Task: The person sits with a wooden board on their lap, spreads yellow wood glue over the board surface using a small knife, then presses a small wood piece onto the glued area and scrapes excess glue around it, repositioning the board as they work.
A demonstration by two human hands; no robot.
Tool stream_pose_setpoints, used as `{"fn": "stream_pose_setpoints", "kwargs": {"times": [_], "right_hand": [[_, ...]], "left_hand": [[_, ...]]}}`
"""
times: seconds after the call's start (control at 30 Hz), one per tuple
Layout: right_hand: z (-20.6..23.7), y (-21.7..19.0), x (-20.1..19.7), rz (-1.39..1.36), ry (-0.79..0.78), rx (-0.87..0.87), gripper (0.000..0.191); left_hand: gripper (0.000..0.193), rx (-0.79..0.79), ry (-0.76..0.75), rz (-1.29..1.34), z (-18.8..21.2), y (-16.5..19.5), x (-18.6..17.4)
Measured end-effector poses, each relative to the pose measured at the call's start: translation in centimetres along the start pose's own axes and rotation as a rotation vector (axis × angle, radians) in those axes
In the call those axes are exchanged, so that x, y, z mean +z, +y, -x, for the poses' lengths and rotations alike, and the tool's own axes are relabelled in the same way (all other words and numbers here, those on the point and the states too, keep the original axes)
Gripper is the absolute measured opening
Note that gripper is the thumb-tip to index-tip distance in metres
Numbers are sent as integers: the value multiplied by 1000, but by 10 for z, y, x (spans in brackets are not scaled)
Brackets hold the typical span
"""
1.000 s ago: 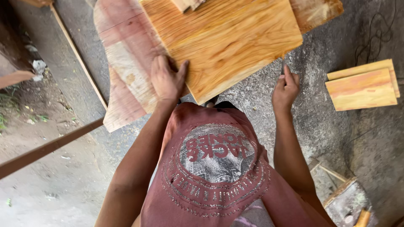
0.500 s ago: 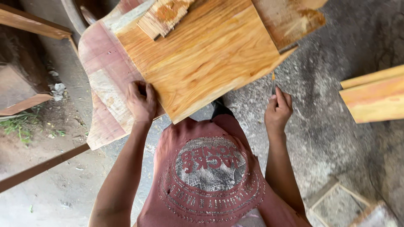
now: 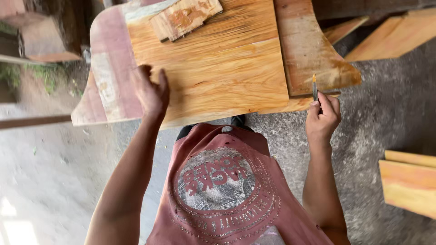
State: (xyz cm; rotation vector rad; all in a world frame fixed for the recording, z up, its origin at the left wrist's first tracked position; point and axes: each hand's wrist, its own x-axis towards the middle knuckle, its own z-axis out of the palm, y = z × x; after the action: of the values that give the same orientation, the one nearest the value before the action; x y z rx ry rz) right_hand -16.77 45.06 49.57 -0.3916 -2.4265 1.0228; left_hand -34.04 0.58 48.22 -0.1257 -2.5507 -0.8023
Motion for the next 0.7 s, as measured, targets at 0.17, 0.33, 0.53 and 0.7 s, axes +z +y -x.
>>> {"fn": "stream_pose_setpoints", "kwargs": {"times": [0.17, 0.33, 0.53, 0.7], "right_hand": [[-65, -7, 20, 51, -210, -202, 26], [-118, -32, 51, 121, -372, -396, 24], [-152, -49, 94, 155, -473, -597, 29], [-165, -45, 102, 148, -537, -694, 30]], "left_hand": [[33, 91, -139, -181, 4, 24, 38], [29, 109, -182, -181, 3, 34, 39], [28, 74, -202, -210, -3, 42, 35], [28, 57, -220, -219, -3, 41, 35]]}}
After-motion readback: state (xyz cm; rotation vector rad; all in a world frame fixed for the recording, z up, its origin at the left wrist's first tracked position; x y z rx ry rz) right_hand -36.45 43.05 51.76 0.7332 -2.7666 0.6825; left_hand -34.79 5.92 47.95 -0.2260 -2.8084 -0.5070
